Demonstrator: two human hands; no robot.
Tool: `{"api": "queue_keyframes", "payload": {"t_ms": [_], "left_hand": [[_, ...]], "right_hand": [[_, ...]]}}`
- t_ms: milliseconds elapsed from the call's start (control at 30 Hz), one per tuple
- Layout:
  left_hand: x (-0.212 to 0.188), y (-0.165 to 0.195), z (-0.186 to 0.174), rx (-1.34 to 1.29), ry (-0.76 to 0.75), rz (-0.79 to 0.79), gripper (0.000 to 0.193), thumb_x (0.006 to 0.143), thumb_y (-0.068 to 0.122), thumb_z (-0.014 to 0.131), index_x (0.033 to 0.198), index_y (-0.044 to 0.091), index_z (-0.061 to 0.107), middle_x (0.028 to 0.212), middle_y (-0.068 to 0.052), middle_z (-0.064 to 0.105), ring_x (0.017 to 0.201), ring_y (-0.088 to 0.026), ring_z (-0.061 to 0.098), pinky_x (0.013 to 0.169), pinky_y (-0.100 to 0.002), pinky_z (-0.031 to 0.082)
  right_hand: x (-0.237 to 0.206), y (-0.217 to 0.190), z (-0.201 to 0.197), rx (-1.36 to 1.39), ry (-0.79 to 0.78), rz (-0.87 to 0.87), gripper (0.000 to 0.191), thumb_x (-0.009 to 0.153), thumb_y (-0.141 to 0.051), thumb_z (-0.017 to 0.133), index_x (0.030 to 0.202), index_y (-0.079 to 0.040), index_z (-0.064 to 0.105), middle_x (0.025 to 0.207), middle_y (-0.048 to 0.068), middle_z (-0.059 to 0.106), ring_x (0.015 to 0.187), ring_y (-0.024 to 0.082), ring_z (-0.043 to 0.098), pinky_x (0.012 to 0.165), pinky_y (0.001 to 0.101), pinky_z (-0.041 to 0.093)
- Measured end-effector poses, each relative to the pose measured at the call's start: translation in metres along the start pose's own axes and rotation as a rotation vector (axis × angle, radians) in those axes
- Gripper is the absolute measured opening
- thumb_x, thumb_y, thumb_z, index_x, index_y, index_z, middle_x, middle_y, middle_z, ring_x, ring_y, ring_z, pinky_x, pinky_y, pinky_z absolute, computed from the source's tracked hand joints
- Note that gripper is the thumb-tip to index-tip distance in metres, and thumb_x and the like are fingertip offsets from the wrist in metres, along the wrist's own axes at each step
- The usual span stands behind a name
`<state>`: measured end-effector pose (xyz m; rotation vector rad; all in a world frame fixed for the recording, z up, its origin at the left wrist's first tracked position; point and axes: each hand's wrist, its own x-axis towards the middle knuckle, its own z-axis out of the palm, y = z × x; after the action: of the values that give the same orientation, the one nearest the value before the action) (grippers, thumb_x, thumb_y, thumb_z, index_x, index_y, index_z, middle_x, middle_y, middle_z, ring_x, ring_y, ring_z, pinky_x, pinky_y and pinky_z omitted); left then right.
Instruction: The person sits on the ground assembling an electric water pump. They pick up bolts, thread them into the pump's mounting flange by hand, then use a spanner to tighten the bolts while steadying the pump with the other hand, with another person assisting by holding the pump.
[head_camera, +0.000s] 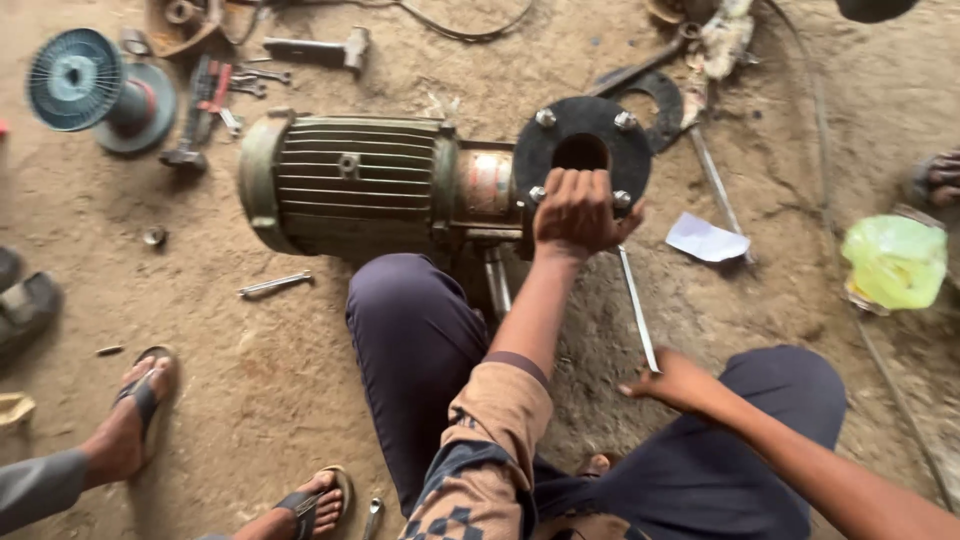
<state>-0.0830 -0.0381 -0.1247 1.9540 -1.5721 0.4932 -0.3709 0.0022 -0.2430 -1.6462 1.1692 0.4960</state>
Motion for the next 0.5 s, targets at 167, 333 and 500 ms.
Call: {"api": "queue_keyframes", "payload": {"t_ms": [167,333,500], "left_hand": [[0.001,-0.002,-0.002,-0.002,-0.041,0.007,0.056,0.088,0.061,0.061,0.075,0.006,0.062,0.069,-0.012,0.061,0.069,-0.028,0.062,0.085,-0.040,0.049],[0.004,-0.001,-0.005,-0.033,-0.036,-0.011,0.055,0.089,0.061,0.061,0.077,0.007,0.061,0.070,-0.010,0.061,0.071,-0.028,0.062,0.088,-0.039,0.050],[0.008,0.003,-0.005,-0.007,-0.072,-0.027,0.055,0.087,0.061,0.064,0.075,0.008,0.061,0.069,-0.011,0.061,0.069,-0.028,0.062,0.091,-0.040,0.051]], "right_hand": [[-0.047,-0.018,0.015,0.359,0.381,-0.130,0.047,0.072,-0.036,0.093,0.091,0.003,0.074,0.072,0.010,0.074,0.059,0.012,0.063,0.057,0.0290,0.050],[-0.056,-0.048,0.033,0.717,0.655,-0.077,0.037,0.087,-0.034,0.077,0.099,-0.001,0.066,0.070,0.006,0.073,0.048,0.009,0.050,0.046,0.0285,0.037],[-0.053,-0.052,0.024,0.447,0.860,-0.255,0.036,0.093,-0.035,0.073,0.088,0.000,0.068,0.062,0.005,0.069,0.053,0.007,0.065,0.052,0.0257,0.052]]}}
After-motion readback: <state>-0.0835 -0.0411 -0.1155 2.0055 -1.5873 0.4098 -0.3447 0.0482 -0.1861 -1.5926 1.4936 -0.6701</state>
